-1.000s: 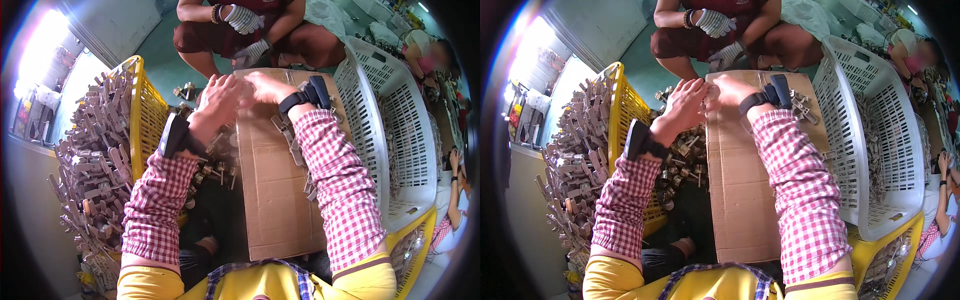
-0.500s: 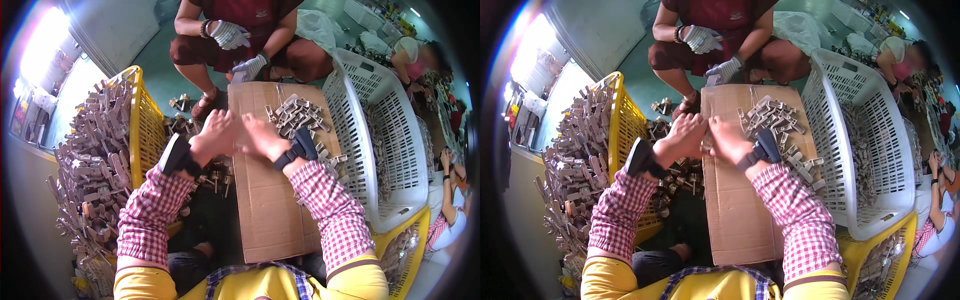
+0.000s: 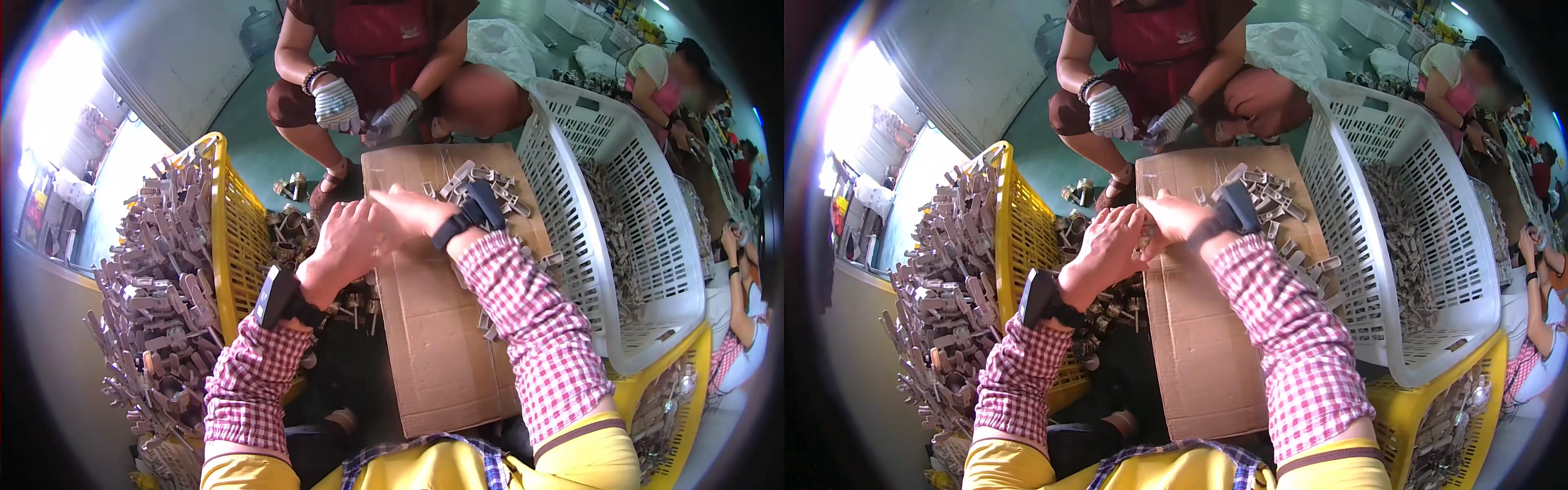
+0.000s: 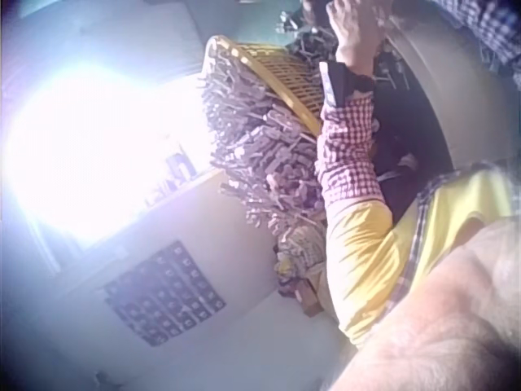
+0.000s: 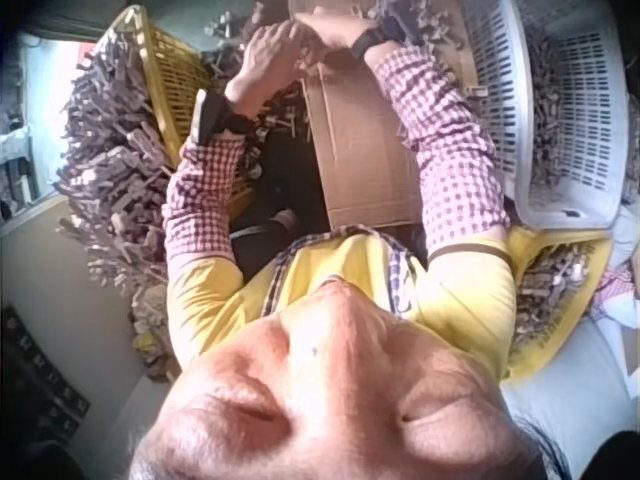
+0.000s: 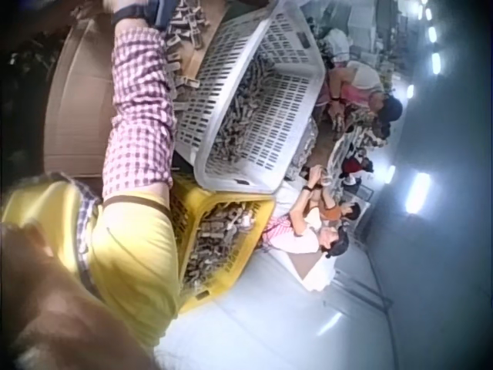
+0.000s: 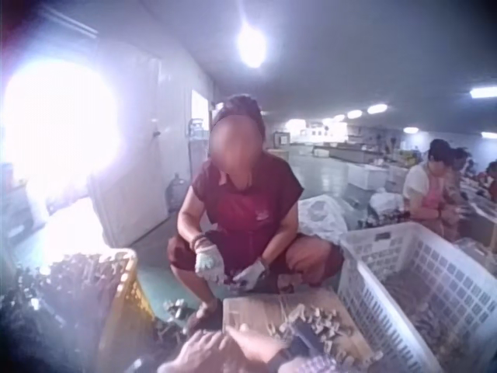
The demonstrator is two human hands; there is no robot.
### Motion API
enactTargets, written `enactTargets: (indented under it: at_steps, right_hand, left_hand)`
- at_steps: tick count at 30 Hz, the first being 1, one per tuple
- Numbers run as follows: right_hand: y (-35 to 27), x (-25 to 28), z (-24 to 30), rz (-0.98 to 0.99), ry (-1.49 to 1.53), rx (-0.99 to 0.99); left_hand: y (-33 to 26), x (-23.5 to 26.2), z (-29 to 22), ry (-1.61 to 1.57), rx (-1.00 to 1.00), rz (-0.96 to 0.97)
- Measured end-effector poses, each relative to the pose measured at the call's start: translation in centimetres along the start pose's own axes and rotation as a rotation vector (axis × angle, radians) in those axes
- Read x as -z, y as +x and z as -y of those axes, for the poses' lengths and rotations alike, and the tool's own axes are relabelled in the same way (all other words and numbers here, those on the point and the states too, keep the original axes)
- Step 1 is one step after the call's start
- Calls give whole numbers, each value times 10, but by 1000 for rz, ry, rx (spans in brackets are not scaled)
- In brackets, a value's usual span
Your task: The recorder is assembling metal cabinet hinges by placing them onto a cardboard template and fitting the components together.
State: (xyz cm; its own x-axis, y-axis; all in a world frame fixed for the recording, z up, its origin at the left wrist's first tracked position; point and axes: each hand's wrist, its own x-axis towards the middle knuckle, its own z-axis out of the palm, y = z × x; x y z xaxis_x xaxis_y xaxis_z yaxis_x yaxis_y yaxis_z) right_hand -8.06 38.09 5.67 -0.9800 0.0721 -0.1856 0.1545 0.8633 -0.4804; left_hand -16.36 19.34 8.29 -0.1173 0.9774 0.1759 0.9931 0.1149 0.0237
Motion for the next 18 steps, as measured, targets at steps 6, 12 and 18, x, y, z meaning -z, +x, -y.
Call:
enactTargets:
  at_steps: [6, 12, 18]
  right_hand:
    - [-27, -39, 31, -393, -103, -43]
    - [-5, -24, 4, -356, -153, -79]
    - [-24, -32, 13, -227, -113, -2]
  left_hand:
    - [16, 6, 25, -89, 104, 145]
    - [50, 18, 34, -225, 157, 286]
    - [54, 0, 83, -715, 329, 249]
